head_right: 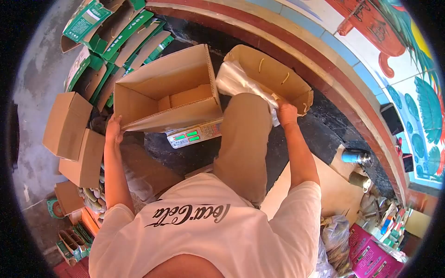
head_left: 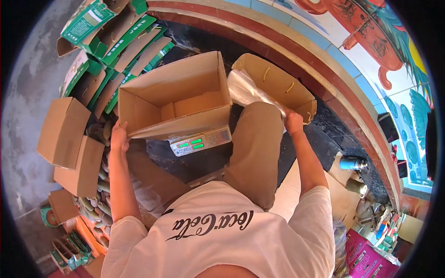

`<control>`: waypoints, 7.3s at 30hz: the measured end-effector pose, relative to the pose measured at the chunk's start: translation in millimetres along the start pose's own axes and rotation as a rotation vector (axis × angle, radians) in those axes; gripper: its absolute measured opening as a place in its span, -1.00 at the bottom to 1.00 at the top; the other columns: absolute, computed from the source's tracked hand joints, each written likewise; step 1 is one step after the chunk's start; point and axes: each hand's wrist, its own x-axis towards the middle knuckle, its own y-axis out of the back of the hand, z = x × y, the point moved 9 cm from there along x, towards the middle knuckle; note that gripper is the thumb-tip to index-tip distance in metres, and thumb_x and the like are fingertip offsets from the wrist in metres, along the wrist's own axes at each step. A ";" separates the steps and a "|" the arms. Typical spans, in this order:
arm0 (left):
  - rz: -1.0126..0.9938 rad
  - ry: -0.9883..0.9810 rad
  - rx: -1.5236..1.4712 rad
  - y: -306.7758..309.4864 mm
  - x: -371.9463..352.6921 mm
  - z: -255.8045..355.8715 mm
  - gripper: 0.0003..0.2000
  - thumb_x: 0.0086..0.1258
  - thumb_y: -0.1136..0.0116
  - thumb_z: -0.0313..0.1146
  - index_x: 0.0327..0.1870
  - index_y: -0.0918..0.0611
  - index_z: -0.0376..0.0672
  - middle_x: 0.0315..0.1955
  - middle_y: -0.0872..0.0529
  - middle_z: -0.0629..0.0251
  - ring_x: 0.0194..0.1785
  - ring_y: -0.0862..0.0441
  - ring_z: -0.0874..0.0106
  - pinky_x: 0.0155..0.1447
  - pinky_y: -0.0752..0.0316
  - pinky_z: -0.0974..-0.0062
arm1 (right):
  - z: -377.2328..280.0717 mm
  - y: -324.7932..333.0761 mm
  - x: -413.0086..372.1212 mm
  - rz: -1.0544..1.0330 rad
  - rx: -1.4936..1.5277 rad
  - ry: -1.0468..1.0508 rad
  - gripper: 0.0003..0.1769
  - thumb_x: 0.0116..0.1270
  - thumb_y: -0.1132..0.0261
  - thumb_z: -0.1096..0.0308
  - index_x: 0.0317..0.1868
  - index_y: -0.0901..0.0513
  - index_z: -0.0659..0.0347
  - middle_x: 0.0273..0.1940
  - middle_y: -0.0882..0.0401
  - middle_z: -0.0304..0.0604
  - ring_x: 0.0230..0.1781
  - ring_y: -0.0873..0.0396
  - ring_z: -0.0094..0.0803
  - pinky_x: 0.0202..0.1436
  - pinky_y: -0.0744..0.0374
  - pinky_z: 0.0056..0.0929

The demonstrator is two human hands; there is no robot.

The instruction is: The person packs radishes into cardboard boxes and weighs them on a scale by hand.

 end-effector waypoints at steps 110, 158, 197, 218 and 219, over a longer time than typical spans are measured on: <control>0.658 -0.420 0.173 190.9 -95.0 25.7 -0.64 0.39 -0.08 -0.30 0.13 -0.49 -0.31 0.01 -0.62 0.13 0.09 -0.54 0.37 0.22 -0.37 0.47 | -360.1 208.8 -33.4 -0.029 0.638 0.530 -0.85 0.21 -0.30 0.47 -0.23 -0.57 0.34 -0.32 -0.57 -0.07 -0.28 -0.55 -0.25 -0.12 -0.48 -0.43; 0.458 -0.858 0.266 21.4 -145.5 147.4 -0.67 0.47 0.14 -0.45 0.21 -0.40 -0.31 0.15 -0.52 0.09 0.24 -0.42 0.32 0.35 -0.24 0.35 | -38.4 98.0 61.2 0.543 0.597 -0.162 -0.81 0.29 -0.22 0.35 -0.42 -0.50 0.29 -0.45 -0.54 0.01 -0.40 -0.54 -0.06 -0.27 -0.48 -0.25; -0.556 -1.048 0.345 -386.6 -202.5 205.9 -0.80 0.36 0.04 -0.38 -0.14 -0.62 -0.18 -0.36 -0.67 0.09 -0.26 -0.63 0.24 -0.11 -0.49 0.37 | 77.2 -16.0 -44.8 -0.115 -0.267 -0.393 -0.78 0.14 -0.33 0.21 -0.23 -0.59 0.07 -0.26 -0.66 -0.09 -0.22 -0.66 -0.16 -0.19 -0.60 -0.23; -0.298 -0.644 -0.615 -13.7 -168.8 140.5 -0.74 0.47 0.05 -0.42 0.09 -0.46 -0.35 0.00 -0.60 0.13 0.09 -0.55 0.38 0.21 -0.39 0.42 | 53.1 79.8 -72.0 0.038 0.153 -0.171 -0.43 0.16 -0.34 0.15 0.18 -0.50 0.11 0.03 -0.59 -0.05 0.06 -0.55 -0.12 0.09 -0.49 -0.19; -0.302 -0.636 -0.618 -8.5 -171.5 132.4 -0.73 0.47 0.04 -0.41 0.09 -0.46 -0.35 0.00 -0.61 0.13 0.09 -0.55 0.38 0.21 -0.39 0.42 | 42.8 101.7 -77.0 0.014 0.220 -0.222 -0.47 0.16 -0.35 0.16 0.13 -0.53 0.15 0.00 -0.60 -0.02 0.03 -0.56 -0.12 0.07 -0.50 -0.23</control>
